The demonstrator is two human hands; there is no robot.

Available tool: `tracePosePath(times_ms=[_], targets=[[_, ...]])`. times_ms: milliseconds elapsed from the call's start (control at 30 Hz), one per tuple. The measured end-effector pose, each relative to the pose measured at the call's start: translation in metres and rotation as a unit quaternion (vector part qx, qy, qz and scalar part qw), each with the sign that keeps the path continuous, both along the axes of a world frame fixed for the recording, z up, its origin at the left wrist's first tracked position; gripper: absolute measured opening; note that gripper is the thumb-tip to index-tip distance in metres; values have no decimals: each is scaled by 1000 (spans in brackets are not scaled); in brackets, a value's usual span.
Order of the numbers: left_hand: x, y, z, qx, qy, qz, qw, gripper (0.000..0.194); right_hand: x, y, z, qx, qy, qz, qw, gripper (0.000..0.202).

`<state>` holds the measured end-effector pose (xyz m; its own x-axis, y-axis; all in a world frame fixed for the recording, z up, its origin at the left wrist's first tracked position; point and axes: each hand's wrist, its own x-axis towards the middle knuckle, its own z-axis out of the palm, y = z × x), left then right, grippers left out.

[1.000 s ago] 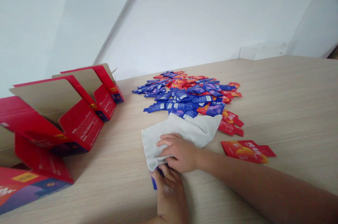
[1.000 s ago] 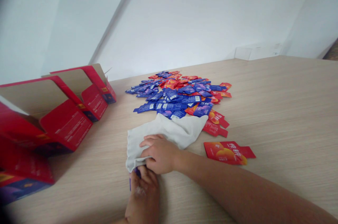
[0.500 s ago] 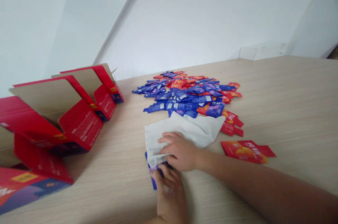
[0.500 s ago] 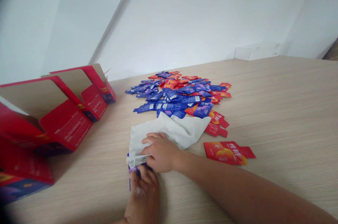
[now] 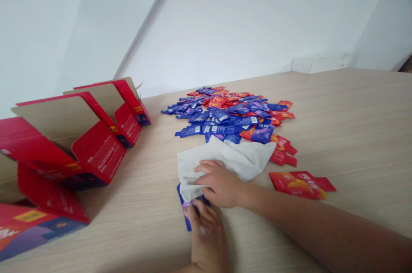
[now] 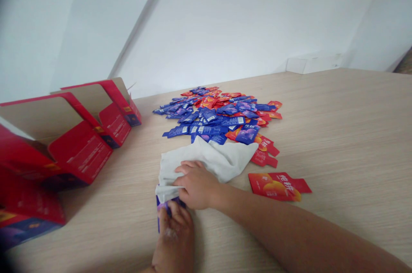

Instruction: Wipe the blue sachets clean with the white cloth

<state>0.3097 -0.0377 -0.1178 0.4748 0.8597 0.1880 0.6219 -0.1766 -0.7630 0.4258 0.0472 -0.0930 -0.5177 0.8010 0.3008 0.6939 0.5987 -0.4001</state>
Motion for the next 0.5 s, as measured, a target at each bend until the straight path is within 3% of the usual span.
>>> tracePosePath(times_ms=[300, 500], targets=[[1, 0, -1, 5, -11, 2, 1000, 36, 2, 0, 2, 22, 18, 80, 996, 24], [1, 0, 1, 15, 21, 5, 1000, 35, -1, 0, -1, 9, 10, 21, 1000, 27]])
